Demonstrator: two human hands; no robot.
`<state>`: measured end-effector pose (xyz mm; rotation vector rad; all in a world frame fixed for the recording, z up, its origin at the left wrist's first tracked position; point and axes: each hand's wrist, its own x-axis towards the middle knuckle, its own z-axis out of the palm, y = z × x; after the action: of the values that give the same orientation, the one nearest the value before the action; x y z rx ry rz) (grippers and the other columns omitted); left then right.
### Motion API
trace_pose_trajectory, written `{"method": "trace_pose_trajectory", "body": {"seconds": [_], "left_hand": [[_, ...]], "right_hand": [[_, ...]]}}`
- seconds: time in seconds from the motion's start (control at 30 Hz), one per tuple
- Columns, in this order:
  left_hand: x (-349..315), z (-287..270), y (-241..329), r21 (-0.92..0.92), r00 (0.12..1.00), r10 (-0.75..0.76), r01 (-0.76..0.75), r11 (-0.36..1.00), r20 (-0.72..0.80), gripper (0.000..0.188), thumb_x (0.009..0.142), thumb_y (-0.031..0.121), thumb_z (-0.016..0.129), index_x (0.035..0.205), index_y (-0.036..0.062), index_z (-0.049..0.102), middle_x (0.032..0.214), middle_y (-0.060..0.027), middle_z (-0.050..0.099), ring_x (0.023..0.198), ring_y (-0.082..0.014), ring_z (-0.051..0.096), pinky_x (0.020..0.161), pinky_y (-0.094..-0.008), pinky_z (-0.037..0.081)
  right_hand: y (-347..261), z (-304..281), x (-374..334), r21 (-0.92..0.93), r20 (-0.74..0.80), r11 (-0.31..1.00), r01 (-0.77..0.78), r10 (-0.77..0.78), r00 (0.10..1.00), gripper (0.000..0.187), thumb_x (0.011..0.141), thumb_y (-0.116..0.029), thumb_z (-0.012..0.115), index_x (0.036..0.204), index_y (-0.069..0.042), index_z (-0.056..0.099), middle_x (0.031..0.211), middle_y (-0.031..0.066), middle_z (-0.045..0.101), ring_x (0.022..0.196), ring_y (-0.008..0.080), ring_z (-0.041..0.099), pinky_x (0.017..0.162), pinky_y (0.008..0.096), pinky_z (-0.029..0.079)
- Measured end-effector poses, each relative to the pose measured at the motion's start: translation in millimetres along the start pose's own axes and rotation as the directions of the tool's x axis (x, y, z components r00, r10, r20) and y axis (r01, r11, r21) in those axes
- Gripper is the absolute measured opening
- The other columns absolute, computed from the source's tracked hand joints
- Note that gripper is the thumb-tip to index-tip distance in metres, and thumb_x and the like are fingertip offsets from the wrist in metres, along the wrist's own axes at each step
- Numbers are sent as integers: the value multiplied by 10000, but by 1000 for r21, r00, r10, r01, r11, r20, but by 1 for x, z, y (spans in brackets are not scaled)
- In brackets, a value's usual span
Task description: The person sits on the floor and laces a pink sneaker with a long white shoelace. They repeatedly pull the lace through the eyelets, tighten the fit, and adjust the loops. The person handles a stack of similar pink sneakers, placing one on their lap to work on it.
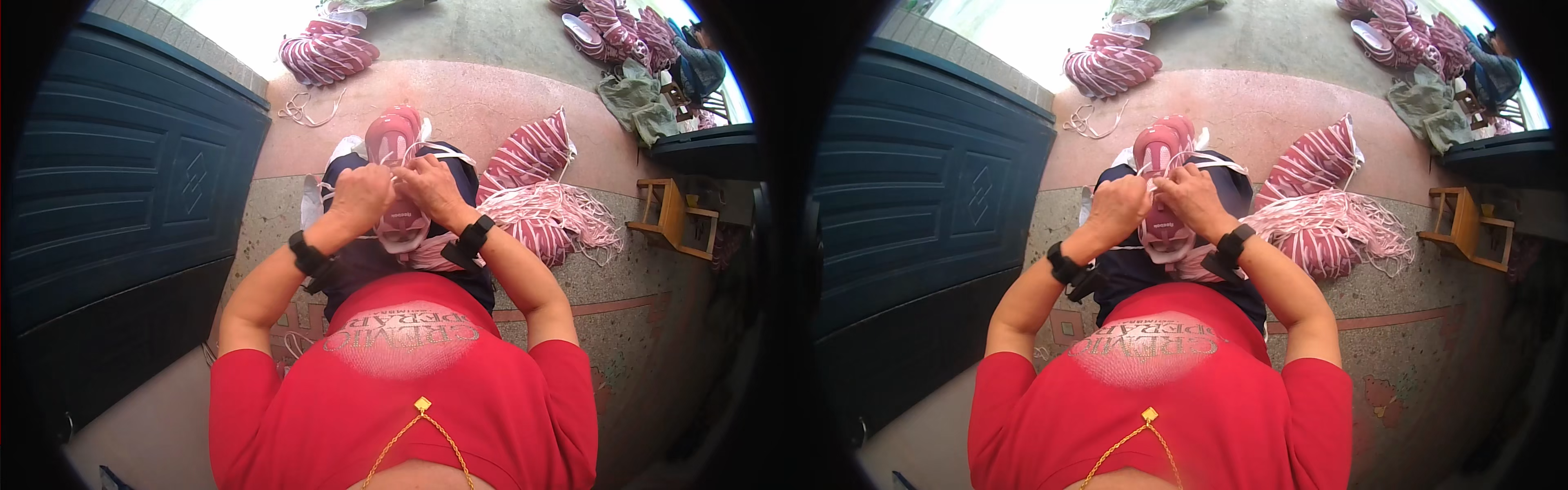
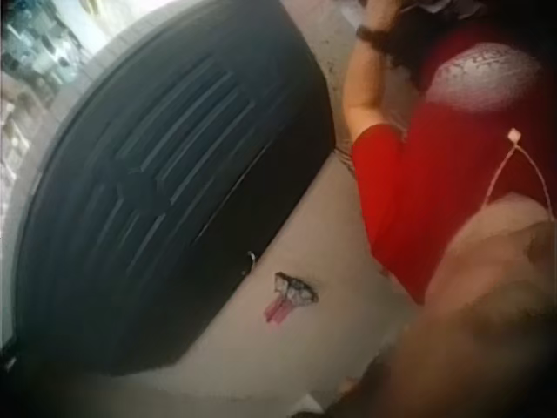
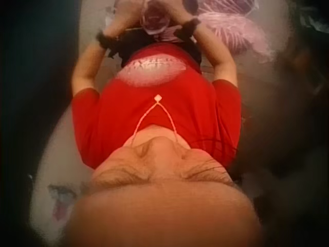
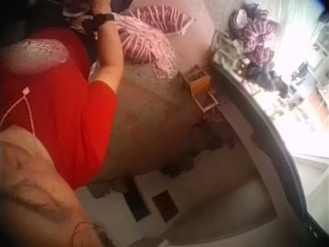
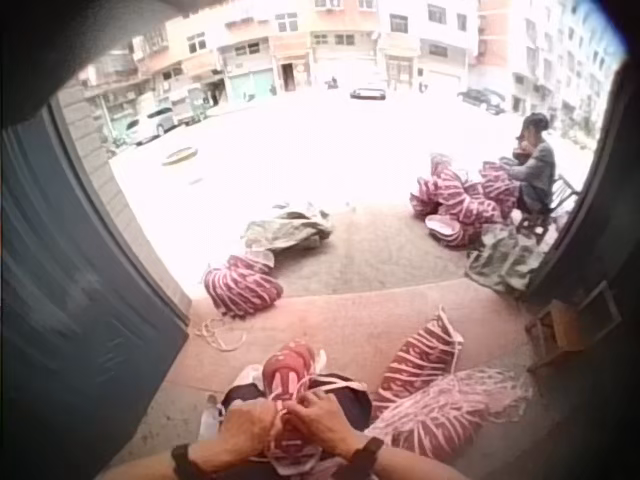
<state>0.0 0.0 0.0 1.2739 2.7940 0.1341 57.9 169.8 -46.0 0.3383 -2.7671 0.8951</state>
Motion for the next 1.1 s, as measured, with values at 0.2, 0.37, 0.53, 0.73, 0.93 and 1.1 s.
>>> {"method": "trace_pose_trajectory", "body": {"seconds": [0.2, 0.37, 0.53, 0.73, 0.93, 1.1], "left_hand": [[-28, -11, -67, -824, 850, -348, 496, 274, 396, 270, 944, 155, 470, 1160, 14, 548, 733, -4, 571, 638, -57, 500, 583, -195, 412], [-40, 11, -55, -860, 858, -316, 475, 187, 405, 316, 933, 133, 471, 1213, -15, 493, 814, -27, 613, 667, -74, 535, 608, -195, 425], [-24, 40, -38, -825, 837, -348, 514, 236, 422, 226, 922, 162, 528, 1028, -20, 608, 796, -15, 627, 678, -82, 555, 607, -213, 426], [1, 50, -41, -636, 938, -341, 304, 710, 67, 176, 844, 180, 594, 850, 32, 689, 816, -180, 654, 758, -314, 631, 708, -371, 481], [9, 44, -43, -239, 971, -137, 88, 967, -197, 156, 826, 166, 595, 752, 42, 653, 753, -135, 623, 789, -338, 566, 729, -442, 464], [19, 40, -40, -125, 979, 20, -47, 991, -204, 136, 811, 184, 619, 746, 73, 662, 762, -107, 625, 792, -313, 564, 724, -421, 456]], "right_hand": [[-65, 13, -7, 400, 76, 849, 344, -405, 911, 85, 719, -80, 628, 803, -88, 643, 808, 81, 606, 824, 279, 594, 724, 383, 485], [-17, 3, 32, 155, 183, 985, -71, 42, 982, 237, 833, -234, 636, 952, -31, 609, 807, 157, 631, 787, 354, 615, 695, 443, 483], [14, 16, 44, -24, 228, 999, 25, -19, 974, 277, 890, -288, 567, 848, -18, 523, 777, 199, 620, 796, 378, 609, 692, 454, 447], [8, 28, 43, 78, 88, 982, -175, 168, 982, 275, 917, -256, 516, 834, 6, 499, 740, 244, 593, 748, 423, 589, 651, 495, 440], [9, 28, 42, 93, 84, 981, -172, 164, 983, 283, 927, -258, 502, 828, 7, 497, 724, 252, 583, 738, 434, 583, 646, 503, 437], [10, 28, 43, 45, 114, 984, -170, 164, 980, 271, 936, -260, 478, 860, -3, 517, 765, 223, 601, 762, 409, 607, 657, 487, 461]]}}
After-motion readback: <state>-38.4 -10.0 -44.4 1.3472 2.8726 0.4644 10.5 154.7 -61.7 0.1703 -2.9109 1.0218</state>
